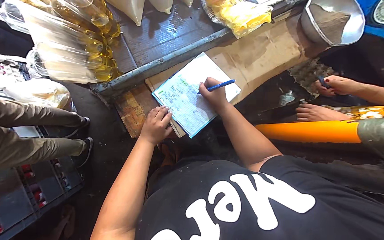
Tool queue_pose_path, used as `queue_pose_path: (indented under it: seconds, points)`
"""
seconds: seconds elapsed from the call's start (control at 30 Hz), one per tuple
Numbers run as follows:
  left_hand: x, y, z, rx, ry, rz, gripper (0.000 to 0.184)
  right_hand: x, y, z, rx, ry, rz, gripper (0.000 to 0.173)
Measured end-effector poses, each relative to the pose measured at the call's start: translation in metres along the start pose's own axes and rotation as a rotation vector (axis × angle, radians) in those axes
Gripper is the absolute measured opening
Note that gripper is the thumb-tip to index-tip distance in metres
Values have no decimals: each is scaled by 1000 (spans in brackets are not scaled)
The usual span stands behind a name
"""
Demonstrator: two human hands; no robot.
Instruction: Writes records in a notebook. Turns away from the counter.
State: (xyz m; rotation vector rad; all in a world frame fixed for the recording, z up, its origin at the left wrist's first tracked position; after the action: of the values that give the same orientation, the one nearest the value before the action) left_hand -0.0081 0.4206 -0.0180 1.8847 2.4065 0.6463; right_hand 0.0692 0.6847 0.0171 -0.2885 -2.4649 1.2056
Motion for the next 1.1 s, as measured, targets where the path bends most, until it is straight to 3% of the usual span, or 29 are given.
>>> queue_pose_path:
  seconds: [0.9, 1.1]
  points:
    - [0, 0, 0, -8, -7, -7, 44, -1, 1, 1, -31, -36, -12, 31]
    - [1, -1, -1, -1, -6, -8, 43, 1, -1, 2, -64, 35, -16, 33]
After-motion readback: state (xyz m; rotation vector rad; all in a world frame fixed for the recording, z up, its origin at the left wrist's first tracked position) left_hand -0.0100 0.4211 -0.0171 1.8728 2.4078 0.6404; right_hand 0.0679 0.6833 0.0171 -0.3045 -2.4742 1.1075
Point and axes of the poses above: each hand's wrist, its own x-axis towards the middle knuckle, its own z-axis out of the palm, y = z × x, the point moved 2 cm from there along x, towards the middle knuckle, and after that the axes turned 11 degrees about -y, right-handed, at the moved point
